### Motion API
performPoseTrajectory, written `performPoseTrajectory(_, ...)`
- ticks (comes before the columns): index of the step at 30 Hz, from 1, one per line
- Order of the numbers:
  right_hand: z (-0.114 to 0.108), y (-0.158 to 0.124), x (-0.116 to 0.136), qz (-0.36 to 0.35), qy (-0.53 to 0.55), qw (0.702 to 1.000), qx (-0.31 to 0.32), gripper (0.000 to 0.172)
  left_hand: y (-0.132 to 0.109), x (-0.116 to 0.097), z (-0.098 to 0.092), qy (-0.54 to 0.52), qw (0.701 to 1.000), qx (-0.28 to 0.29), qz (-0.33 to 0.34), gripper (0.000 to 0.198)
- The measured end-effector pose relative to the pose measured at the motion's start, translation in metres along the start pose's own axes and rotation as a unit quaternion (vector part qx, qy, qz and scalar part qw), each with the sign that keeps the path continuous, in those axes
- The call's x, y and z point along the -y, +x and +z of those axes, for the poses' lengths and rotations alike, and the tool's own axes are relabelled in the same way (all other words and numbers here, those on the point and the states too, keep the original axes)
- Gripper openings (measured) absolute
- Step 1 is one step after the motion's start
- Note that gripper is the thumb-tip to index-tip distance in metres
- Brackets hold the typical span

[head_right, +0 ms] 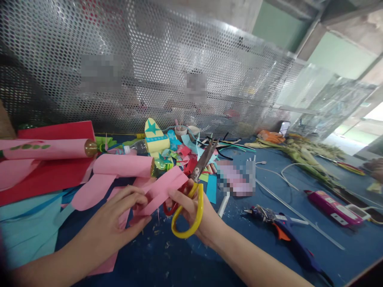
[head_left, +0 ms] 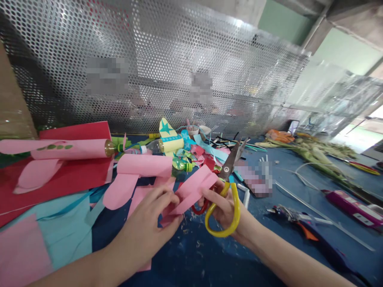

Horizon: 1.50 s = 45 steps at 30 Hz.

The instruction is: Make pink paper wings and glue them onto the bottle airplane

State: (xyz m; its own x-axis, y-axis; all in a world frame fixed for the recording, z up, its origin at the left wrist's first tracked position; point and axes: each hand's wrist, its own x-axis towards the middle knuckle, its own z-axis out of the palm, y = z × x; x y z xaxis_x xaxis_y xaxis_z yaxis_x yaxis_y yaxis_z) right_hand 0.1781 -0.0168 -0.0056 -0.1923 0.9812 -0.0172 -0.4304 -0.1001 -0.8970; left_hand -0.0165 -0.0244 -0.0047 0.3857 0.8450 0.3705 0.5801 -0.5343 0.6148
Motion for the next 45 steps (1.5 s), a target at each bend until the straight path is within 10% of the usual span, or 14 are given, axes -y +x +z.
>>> performPoseTrajectory(9, -0.010, 0.005, -0.006, 0.000, -0.121, 0.992, -0.045, 0.029, 0.008, -0.007, -0.003, -0.358, 0.905, 0.059, -0.222, 0.023)
performPoseTrajectory(20, -0.012, 0.006, -0.010, -0.021, -0.155, 0.987, -0.020, 0.025, 0.017, -0.001, -0.007, -0.497, 0.817, 0.040, -0.290, 0.037)
performPoseTrajectory(45, -0.011, 0.007, -0.014, -0.096, -0.175, 0.980, -0.003, 0.031, 0.027, 0.004, -0.024, -0.404, 0.892, 0.013, -0.205, 0.033)
